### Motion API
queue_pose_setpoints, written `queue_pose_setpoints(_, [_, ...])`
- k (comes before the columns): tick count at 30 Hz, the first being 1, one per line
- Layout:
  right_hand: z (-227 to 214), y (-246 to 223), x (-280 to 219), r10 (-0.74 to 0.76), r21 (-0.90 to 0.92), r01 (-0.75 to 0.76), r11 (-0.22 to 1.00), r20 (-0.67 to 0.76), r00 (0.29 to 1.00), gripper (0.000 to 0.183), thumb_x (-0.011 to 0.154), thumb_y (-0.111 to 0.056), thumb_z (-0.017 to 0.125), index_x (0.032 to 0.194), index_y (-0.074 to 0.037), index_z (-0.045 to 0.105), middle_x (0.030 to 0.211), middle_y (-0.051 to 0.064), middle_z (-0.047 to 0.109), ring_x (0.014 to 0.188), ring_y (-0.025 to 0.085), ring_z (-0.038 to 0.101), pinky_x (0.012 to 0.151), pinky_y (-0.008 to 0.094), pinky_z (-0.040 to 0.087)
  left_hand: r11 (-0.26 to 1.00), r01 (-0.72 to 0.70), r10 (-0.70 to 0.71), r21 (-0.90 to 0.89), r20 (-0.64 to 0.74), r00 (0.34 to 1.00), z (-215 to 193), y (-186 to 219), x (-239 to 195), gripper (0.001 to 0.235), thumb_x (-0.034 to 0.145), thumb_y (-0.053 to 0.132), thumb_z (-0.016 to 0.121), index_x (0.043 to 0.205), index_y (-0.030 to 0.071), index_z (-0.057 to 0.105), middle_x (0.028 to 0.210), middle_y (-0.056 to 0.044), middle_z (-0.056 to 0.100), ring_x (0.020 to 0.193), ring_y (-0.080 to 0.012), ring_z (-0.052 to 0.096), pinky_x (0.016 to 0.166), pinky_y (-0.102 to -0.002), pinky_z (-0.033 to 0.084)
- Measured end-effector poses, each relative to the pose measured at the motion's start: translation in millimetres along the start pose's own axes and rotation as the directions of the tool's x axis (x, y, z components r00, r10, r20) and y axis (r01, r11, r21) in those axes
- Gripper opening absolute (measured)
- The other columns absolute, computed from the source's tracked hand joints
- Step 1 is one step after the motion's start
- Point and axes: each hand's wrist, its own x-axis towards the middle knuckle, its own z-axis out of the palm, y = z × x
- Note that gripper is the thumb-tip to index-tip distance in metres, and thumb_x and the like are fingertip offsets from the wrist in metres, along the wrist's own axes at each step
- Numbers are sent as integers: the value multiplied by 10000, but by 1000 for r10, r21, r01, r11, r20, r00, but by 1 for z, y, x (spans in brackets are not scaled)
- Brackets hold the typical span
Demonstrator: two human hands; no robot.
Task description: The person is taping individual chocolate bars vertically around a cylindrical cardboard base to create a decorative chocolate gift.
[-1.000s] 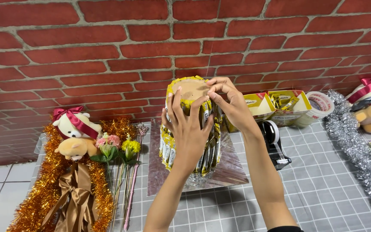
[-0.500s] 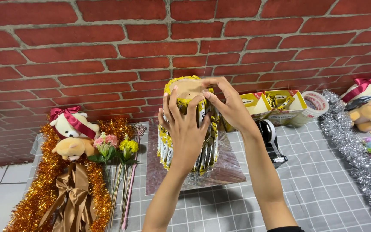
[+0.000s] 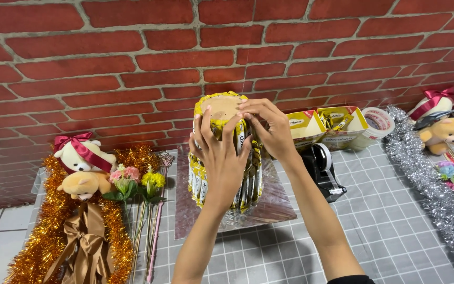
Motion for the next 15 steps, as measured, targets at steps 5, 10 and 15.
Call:
queue_pose_setpoints(5, [3, 5, -8, -16, -23, 15, 1000, -16, 1000, 118, 997, -37, 658, 1048, -66, 761, 1106, 86, 741, 1162, 277, 688, 1017, 382, 502, 1000, -5, 5, 14, 36, 999, -5, 0, 7, 577, 890, 386, 718, 1403, 350, 457, 1559, -169, 261, 1478, -401, 147, 1122, -645, 123])
queue_pose_setpoints(10, [0, 1, -18, -47, -124, 46, 991, -10, 999, 165, 1025, -8, 589, 1122, -39, 718, 1153, 109, 717, 1202, 303, 657, 1033, 396, 468, 998, -25, 23, 49, 49, 999, -2, 0, 7, 654, 825, 312, 793, 1397, 326, 478, 1560, -182, 260, 1475, -406, 152, 1109, -653, 136])
queue_pose_setpoints(15, [-24, -2, -32, 137, -299, -91, 950, 136, 981, 528, 1060, -151, 520, 1567, -79, 394, 1568, 167, 470, 1475, 373, 363, 1210, 563, 266, 999, -25, 24, 24, 30, 999, -3, 1, 5, 439, 962, 496, 623, 1347, 321, 506, 1548, -177, 260, 1465, -394, 170, 1109, -646, 120])
